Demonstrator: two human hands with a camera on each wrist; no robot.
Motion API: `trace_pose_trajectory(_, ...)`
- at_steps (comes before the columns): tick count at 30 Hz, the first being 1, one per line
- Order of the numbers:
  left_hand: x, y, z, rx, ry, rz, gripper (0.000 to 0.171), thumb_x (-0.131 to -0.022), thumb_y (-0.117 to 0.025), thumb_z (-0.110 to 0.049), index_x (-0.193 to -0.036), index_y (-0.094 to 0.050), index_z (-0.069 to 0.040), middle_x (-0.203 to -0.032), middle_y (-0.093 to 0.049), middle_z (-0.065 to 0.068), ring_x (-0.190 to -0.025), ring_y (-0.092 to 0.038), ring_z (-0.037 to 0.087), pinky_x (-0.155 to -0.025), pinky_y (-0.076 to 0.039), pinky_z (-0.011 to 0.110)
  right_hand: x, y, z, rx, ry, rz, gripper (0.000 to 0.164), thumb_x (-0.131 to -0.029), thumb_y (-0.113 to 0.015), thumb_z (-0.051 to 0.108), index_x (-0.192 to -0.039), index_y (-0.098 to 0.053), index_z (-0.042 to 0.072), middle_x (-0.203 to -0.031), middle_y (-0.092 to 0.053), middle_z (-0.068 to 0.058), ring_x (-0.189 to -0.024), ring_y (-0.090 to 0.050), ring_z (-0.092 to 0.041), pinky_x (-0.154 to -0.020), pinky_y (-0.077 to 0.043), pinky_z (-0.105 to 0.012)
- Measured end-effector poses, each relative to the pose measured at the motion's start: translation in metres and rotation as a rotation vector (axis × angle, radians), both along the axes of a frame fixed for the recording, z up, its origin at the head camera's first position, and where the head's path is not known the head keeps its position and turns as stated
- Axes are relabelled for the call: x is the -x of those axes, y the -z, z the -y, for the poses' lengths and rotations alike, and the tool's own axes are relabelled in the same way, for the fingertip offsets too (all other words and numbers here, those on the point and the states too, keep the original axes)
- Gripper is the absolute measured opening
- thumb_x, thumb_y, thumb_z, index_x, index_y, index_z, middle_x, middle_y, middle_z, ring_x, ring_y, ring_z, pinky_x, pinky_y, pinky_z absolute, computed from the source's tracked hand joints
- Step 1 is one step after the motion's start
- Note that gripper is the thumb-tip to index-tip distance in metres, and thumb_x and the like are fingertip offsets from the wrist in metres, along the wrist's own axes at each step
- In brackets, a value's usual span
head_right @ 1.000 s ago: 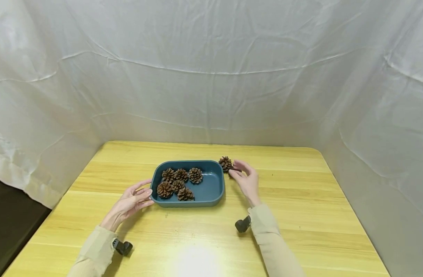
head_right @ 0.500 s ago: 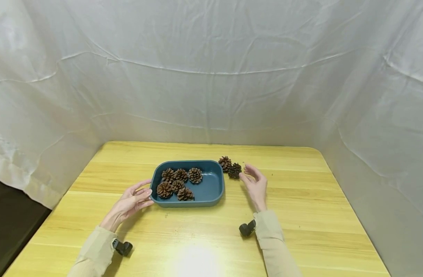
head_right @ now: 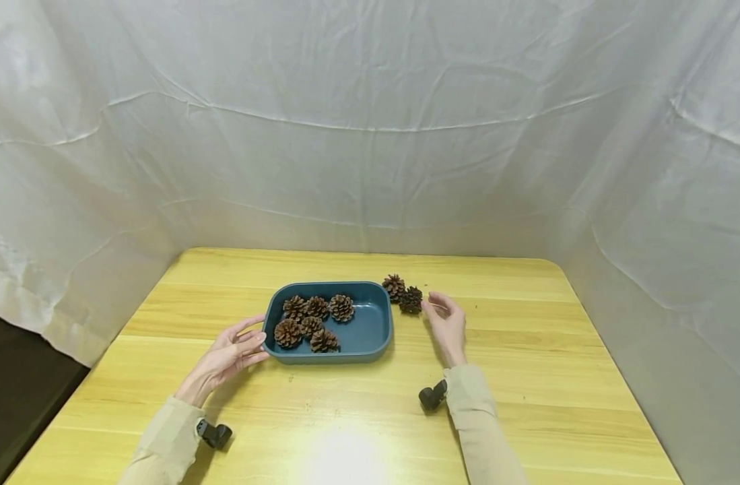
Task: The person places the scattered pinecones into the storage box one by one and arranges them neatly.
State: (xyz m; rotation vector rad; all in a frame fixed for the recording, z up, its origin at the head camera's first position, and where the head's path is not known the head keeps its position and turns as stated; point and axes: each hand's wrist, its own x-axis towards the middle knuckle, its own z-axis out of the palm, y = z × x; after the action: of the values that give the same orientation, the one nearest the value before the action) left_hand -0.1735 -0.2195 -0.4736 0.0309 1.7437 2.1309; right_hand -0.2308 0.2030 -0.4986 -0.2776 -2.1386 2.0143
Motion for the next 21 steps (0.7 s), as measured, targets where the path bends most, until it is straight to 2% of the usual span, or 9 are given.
trace_pose_trajectory(6,0.0001,-0.0004,-0.0006,0.009,-0.008,-0.003,0.066,-0.104,-0.053,-0.007,-0.159,-0.016,0.002,-0.104,-0.06,-0.001,-0.084,-0.062,0.005,-0.084,-0.064,0.022,0.0024,0.0023,0.0002,0.014,-0.008,0.014,0.044,-0.097,-0.065,0.007,-0.137,-0.054,-0.008,-0.137,-0.055,-0.029,-0.089,-0.061,0.005,-0.083,-0.057,-0.009)
trace_pose_trajectory(13,0.0002,-0.0004,-0.0011,0.001,-0.016,0.004,0.067,-0.104,-0.053,-0.006,-0.158,-0.016,0.003,-0.104,-0.061,-0.001,-0.084,-0.063,0.006,-0.084,-0.064,0.022,0.0067,0.0053,0.002,0.005,-0.008,0.021,0.043,-0.097,-0.067,0.011,-0.135,-0.057,-0.007,-0.135,-0.057,-0.026,-0.087,-0.061,0.006,-0.082,-0.06,-0.015)
trace_pose_trajectory(21,0.0,-0.0002,-0.0009,0.008,-0.01,-0.003,0.066,-0.104,-0.052,-0.006,-0.159,-0.016,0.002,-0.105,-0.06,-0.001,-0.084,-0.062,0.005,-0.084,-0.064,0.022,0.0098,0.0062,0.004,-0.038,0.002,0.046,0.047,-0.096,-0.07,0.021,-0.136,-0.058,-0.002,-0.136,-0.059,-0.022,-0.094,-0.059,0.002,-0.081,-0.054,-0.007)
